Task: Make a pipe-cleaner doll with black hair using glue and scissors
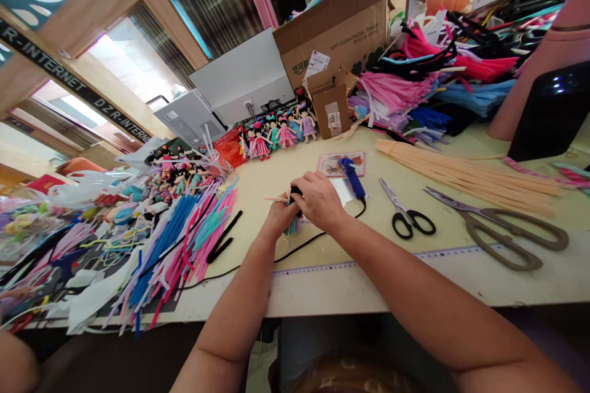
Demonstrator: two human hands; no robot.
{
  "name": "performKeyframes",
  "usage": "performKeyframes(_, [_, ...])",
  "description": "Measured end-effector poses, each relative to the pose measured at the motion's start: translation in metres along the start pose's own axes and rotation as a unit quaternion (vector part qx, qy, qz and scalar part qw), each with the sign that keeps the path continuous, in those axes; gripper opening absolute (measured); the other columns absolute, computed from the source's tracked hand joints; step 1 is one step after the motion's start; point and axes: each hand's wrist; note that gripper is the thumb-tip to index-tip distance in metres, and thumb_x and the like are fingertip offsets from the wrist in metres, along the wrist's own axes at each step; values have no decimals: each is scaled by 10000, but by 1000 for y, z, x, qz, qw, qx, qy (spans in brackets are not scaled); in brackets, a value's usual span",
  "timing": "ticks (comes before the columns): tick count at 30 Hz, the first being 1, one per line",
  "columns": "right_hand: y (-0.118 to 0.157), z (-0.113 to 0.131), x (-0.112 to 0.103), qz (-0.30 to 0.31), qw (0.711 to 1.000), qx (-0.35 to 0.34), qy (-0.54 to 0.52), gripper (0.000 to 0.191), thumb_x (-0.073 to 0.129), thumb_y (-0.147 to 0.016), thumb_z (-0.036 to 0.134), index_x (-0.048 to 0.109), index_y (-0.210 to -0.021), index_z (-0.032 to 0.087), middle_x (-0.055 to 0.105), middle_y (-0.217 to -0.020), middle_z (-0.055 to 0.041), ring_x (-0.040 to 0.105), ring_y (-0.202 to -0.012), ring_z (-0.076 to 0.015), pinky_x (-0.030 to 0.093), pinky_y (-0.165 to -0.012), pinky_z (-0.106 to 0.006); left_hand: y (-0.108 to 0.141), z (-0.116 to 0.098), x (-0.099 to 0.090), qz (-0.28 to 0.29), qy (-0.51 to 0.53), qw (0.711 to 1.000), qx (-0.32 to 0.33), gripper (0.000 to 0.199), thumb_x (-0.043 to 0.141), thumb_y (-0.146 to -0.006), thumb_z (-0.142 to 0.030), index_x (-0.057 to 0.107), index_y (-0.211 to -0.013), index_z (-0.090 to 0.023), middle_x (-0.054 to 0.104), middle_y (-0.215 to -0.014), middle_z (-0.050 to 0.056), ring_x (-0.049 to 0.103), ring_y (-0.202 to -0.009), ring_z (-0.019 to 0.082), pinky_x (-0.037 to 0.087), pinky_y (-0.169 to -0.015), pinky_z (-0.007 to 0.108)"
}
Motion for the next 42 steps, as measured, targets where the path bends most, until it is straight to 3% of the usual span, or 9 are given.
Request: performKeyframes(42, [0, 0, 0, -5, 1000, -11, 7, 135, 558, -842, 165, 665, -921, 185, 659, -880, -90, 545, -858, -245, 423, -829, -390, -2, 4, 0, 4, 12, 1000, 4, 91, 540, -734, -271, 518, -717, -184, 547, -562, -41, 512, -515, 95, 382, -498, 212])
Point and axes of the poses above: each hand's wrist, its own y-axis away from the middle knuckle, its own x-axis out of the palm, z = x × y
